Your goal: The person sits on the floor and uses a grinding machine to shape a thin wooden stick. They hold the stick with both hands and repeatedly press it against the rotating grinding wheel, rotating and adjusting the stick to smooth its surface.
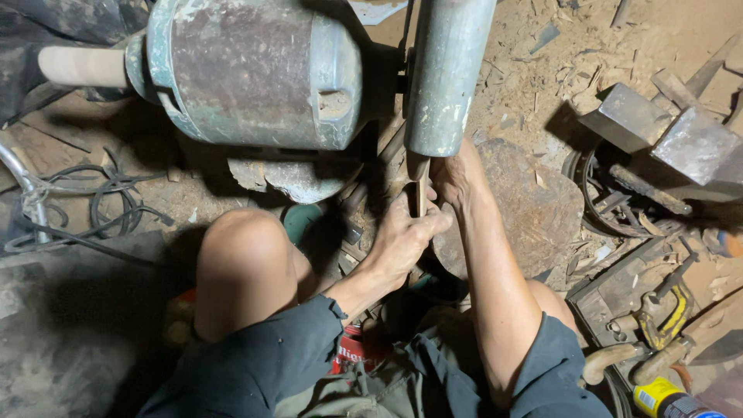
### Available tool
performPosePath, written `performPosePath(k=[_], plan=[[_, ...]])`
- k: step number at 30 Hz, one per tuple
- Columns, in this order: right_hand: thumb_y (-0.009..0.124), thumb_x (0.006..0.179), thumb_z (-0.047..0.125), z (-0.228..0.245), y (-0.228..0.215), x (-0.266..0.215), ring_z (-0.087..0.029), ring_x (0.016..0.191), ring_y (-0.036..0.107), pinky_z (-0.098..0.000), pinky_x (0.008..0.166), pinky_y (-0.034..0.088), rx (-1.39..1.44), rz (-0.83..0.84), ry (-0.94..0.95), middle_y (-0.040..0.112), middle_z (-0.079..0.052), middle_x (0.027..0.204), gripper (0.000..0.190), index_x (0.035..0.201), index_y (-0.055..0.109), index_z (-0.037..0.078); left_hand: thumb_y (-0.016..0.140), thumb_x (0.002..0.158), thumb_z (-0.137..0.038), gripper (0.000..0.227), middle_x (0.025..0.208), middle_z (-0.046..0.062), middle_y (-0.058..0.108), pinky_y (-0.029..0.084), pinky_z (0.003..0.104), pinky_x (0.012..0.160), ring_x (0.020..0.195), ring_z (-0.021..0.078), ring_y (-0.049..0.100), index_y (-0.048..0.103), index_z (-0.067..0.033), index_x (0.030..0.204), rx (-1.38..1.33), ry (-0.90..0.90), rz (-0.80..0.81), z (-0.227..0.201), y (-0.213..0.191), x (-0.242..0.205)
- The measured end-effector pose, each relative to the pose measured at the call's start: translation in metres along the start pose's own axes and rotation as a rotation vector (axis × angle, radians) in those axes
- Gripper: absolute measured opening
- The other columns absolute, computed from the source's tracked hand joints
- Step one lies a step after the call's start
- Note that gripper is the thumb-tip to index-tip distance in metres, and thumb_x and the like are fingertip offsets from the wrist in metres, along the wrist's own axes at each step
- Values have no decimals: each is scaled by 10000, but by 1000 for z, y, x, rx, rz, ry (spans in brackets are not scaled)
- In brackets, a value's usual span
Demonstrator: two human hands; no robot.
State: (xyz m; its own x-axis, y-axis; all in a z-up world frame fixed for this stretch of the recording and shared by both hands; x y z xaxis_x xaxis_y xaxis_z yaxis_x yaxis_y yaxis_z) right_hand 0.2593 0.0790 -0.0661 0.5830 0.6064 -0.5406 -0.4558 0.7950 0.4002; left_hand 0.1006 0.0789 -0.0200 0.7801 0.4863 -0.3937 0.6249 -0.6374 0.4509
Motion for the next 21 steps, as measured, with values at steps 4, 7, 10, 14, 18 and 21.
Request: performPosePath(k=[4,7,10,14,18,21], plan=[[651,968,286,-3,-3,9,-162,715,639,-320,584,531,-5,-30,1,667,-78,874,293,1059,638,8,680,843,-39,356,790,-38,486,385,236,614,692,54,461,521,-23,1161,-22,-4,11,-1,0,5],[653,963,266,-3,-6,12,-174,708,639,-330,572,529,-17,0,-34,664,-89,868,290,1059,632,-7,681,848,-39,367,797,-36,481,387,232,618,700,55,459,511,-33,1173,-6,2,10,1,0,5],[650,946,233,-3,-9,8,-186,687,640,-351,556,543,-17,10,-58,658,-102,855,280,1053,624,-24,678,857,-43,383,825,-44,478,395,218,640,728,45,458,504,-49,1198,0,13,17,7,1,-1],[630,951,223,2,-6,-1,-191,653,636,-346,554,550,-85,-1,-44,662,-122,836,288,1050,636,-47,675,864,-48,396,865,-48,475,398,213,652,747,36,450,499,-52,1218,10,10,6,12,3,-11],[655,947,150,4,-5,-19,-179,645,607,-324,581,537,-124,91,-77,660,-137,848,251,1045,620,-78,685,862,-57,420,870,-28,471,404,220,646,728,49,444,502,-37,1239,47,7,37,15,3,-24],[672,865,60,2,-7,-30,-175,693,611,-312,664,540,-172,136,-97,662,-104,850,269,1107,633,-53,680,857,-84,430,873,-35,454,397,230,618,714,55,428,489,-48,1241,92,-47,27,21,3,-37]])
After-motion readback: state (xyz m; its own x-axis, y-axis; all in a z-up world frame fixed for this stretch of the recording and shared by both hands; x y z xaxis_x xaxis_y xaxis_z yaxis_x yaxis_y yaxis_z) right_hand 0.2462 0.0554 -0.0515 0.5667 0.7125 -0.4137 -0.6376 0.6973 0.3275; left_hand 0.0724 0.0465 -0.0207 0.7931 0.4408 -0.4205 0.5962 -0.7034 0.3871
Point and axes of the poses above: each hand's wrist, its own x-axis towards the middle knuckle, its own y-axis out of the palm, z = x × y, the point moved 2 cm from there along x, towards the middle knuckle
